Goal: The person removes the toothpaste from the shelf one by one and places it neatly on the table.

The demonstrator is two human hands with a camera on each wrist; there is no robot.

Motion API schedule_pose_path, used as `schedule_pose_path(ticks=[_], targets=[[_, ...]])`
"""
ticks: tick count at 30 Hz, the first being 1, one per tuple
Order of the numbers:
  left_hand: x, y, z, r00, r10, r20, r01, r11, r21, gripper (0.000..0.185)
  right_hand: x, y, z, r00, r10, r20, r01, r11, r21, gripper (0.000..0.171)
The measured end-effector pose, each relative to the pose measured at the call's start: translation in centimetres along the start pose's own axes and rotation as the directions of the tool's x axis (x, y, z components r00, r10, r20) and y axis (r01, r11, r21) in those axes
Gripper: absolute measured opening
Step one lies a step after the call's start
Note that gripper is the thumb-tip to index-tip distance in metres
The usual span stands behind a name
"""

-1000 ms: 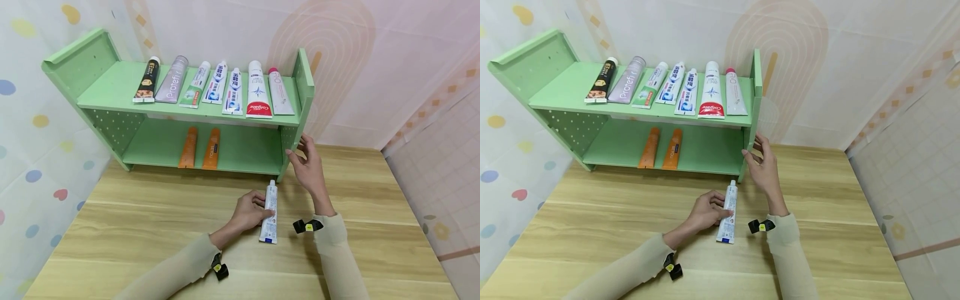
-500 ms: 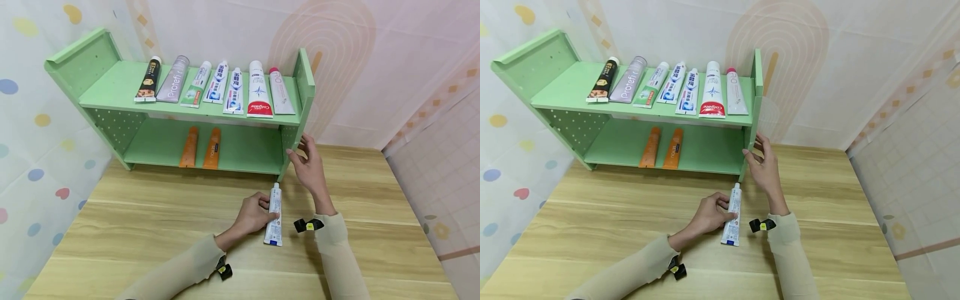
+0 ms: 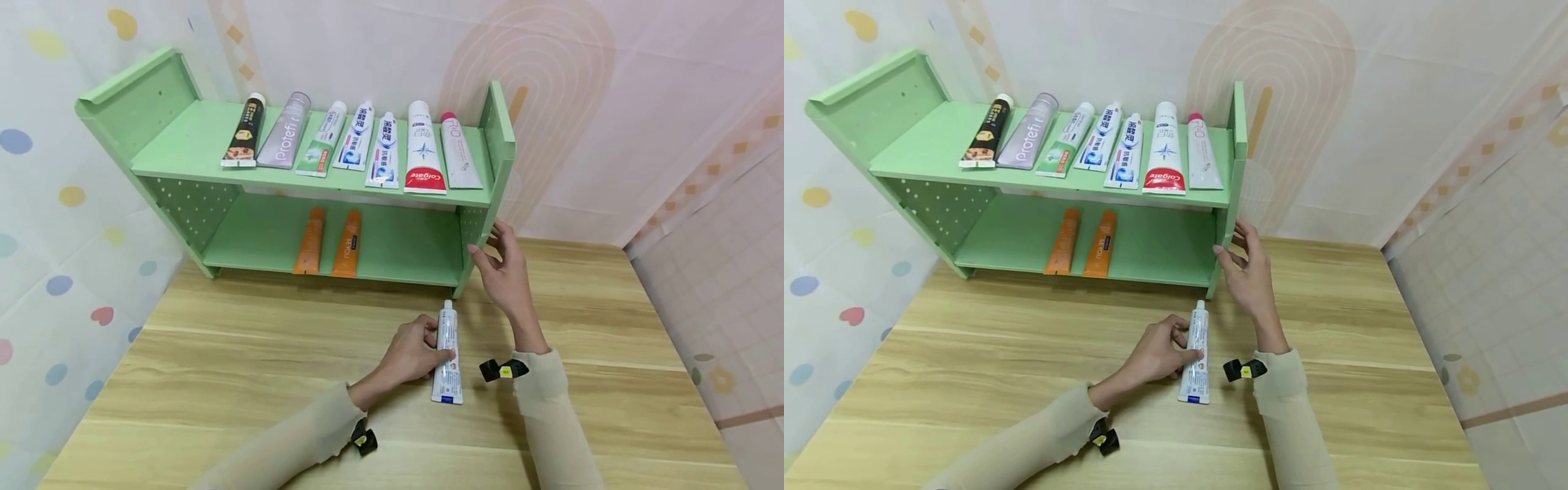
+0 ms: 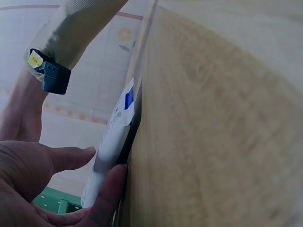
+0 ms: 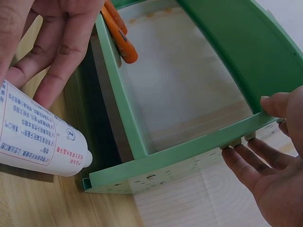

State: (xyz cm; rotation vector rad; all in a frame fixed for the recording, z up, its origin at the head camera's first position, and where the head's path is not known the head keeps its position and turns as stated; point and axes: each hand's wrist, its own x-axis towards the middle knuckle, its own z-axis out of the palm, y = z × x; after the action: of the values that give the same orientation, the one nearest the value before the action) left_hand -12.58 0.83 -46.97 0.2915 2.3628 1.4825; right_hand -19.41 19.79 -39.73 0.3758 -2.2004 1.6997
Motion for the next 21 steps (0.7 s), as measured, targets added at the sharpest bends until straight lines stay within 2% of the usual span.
schedule_pose_path(ticks=[8, 12, 17, 21], targets=[[0.0, -0.3, -1.3, 0.997, 0.048, -0.057, -0.04, 0.99, 0.137, 0.058, 0.0, 0.1, 0.1, 1.0, -0.005, 0.003, 0.005, 1.0, 0.011, 0.055], [0.2, -0.5, -2.5, 0.994, 0.092, -0.061, -0.084, 0.989, 0.119, 0.058, 0.0, 0.1, 0.1, 1.0, 0.004, 0.005, -0.004, 1.0, -0.003, 0.056], [0.5, -0.2, -4.1, 0.991, 0.134, -0.022, -0.132, 0.99, 0.049, 0.057, 0.0, 0.1, 0.0, 1.0, 0.008, 0.003, -0.008, 1.0, -0.017, 0.056], [0.5, 0.3, -5.1, 0.982, 0.191, -0.01, -0.19, 0.981, 0.022, 0.057, -0.1, 0.0, -0.1, 1.0, 0.012, 0.003, -0.012, 1.0, -0.029, 0.057]])
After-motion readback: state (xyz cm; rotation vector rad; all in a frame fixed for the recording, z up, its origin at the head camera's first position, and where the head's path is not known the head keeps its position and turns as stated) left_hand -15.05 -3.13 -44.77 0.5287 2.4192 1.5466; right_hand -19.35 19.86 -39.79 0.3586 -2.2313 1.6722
